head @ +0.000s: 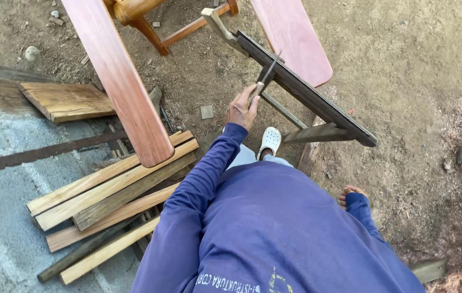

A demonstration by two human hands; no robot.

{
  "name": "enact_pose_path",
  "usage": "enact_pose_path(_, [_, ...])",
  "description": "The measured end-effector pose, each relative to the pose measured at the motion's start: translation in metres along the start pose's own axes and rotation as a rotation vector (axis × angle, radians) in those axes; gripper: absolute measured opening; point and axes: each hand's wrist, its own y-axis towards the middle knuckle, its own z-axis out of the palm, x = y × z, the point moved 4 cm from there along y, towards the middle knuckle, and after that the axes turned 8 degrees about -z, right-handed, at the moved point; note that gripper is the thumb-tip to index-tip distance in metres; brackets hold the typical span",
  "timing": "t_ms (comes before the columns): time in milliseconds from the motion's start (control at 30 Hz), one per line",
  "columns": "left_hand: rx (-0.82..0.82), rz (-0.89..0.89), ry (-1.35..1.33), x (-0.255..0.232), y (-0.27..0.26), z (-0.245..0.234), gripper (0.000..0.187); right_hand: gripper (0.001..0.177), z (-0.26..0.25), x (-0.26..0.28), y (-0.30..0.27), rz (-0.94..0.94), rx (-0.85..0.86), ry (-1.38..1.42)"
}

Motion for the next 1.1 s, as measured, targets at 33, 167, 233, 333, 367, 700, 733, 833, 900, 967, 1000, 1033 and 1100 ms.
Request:
enact_pose_path(33, [0.065, -0.019, -0.002, 0.006, 0.004, 0.005, 0.038, 0.017, 0.008, -0.017, -0.003, 0.017, 0.109, 0.042])
enact_pose_path(167, [0.010, 0.150, -0.045, 0.000, 0.011, -0.001, 0.034, 0.020, 0.047, -0.031, -0.038, -0.065, -0.131, -0.217])
enact_pose_path(233, [0.085, 0.076, -0.043, -0.005, 0.016, -0.005, 0.037, 0.023, 0.057, -0.046, -0.037, -0.082, -0.073, -0.255])
enact_pose_path(333, [0.263, 0.020, -0.010, 0.028, 0.023, 0.012, 0.030, 0.029, 0.075, -0.056, -0.044, -0.149, -0.094, -0.372])
enact_pose_path(367, [0.266, 0.025, -0.013, 0.025, 0.024, 0.007, 0.030, 0.029, 0.081, -0.057, -0.046, -0.152, -0.099, -0.369])
enact_pose_path(700, [0.246, 0.327, 0.069, 0.025, 0.018, -0.030, 0.037, 0.027, 0.128, -0.105, -0.076, -0.376, 0.000, -0.439])
enact_pose_path(733, [0.229, 0.335, 0.099, 0.028, 0.027, -0.031, 0.036, 0.023, 0.138, -0.108, -0.070, -0.227, -0.155, -0.425])
enact_pose_path(833, [0.283, 0.295, 0.114, 0.034, 0.026, -0.033, 0.036, 0.022, 0.190, -0.042, -0.126, -0.253, -0.193, -0.415])
enact_pose_path(900, [0.278, 0.281, 0.112, 0.041, 0.034, -0.034, 0.037, 0.021, 0.208, -0.018, -0.134, -0.280, -0.213, -0.414])
enact_pose_path(967, [0.279, 0.261, 0.109, 0.044, 0.034, -0.039, 0.038, 0.021, 0.220, -0.003, -0.146, -0.301, -0.234, -0.416])
enact_pose_path(1000, [0.271, 0.248, 0.065, 0.042, 0.032, -0.042, 0.036, 0.020, 0.222, 0.003, -0.152, -0.310, -0.248, -0.418])
enact_pose_path(1033, [0.262, 0.236, 0.021, 0.040, 0.029, -0.045, 0.034, 0.020, 0.223, 0.008, -0.158, -0.318, -0.261, -0.419])
enact_pose_path(1100, [0.261, 0.249, -0.052, 0.044, 0.030, -0.043, 0.032, 0.020, 0.235, 0.022, -0.165, -0.341, -0.277, -0.421])
